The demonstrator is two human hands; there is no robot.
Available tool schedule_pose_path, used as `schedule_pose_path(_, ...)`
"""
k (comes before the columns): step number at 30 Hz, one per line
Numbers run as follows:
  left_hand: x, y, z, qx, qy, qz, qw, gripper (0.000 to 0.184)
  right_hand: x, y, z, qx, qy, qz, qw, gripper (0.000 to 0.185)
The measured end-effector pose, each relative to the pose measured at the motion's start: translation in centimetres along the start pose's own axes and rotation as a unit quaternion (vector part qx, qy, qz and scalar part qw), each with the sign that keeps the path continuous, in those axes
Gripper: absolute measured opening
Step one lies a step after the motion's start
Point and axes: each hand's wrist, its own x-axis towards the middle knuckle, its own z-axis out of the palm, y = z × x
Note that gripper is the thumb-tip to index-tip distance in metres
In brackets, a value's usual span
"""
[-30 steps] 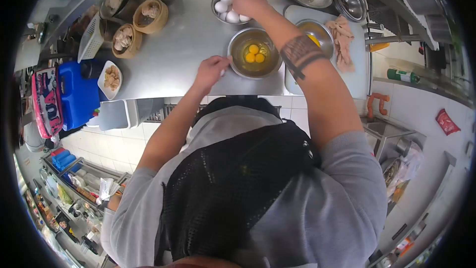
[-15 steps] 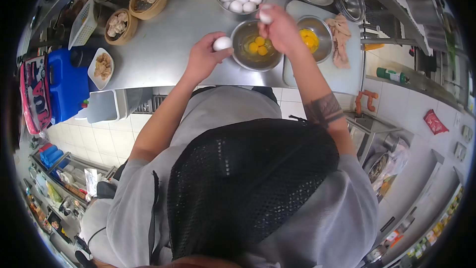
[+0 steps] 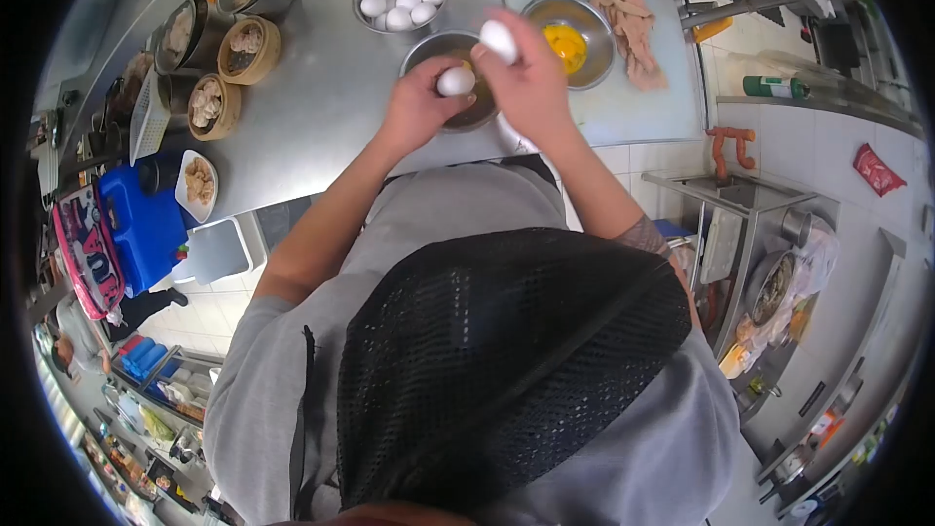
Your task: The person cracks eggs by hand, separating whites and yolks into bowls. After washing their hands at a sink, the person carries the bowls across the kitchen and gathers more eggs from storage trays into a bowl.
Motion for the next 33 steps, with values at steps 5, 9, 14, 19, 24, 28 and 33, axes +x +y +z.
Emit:
schedule_pose_path(5,0.1,-0.4,-0.2,-0.227,-0.028,-0.086,0.97,0.051,1.5,3.4,-2.7,0.537,-0.132,0.329,0.766,0.032)
schedule_pose_path(9,-0.2,0.4,-2.2,-0.359,-0.073,-0.207,0.907,0.05,1.0,4.5,-1.8,0.568,-0.191,0.366,0.712,0.033)
schedule_pose_path(14,-0.2,2.4,-3.4,-0.164,-0.076,-0.17,0.969,0.049,1.3,4.8,-0.4,0.328,-0.262,0.332,0.845,0.036)
schedule_pose_path(19,-0.1,1.3,-3.3,-0.053,-0.042,-0.122,0.99,0.044,1.5,3.9,0.4,0.266,-0.254,0.325,0.871,0.042)
schedule_pose_path(24,-0.1,0.1,-2.6,0.001,-0.043,-0.072,0.996,0.041,1.5,4.2,0.7,0.115,-0.259,0.272,0.92,0.044)
schedule_pose_path(28,0.2,-0.9,-1.9,0.083,-0.043,-0.052,0.994,0.04,0.9,6.3,1.8,-0.009,-0.236,0.154,0.959,0.042)
schedule_pose_path(33,0.6,-2.3,-1.2,0.125,-0.05,-0.025,0.991,0.039,0.6,6.2,2.0,-0.096,-0.24,0.104,0.96,0.043)
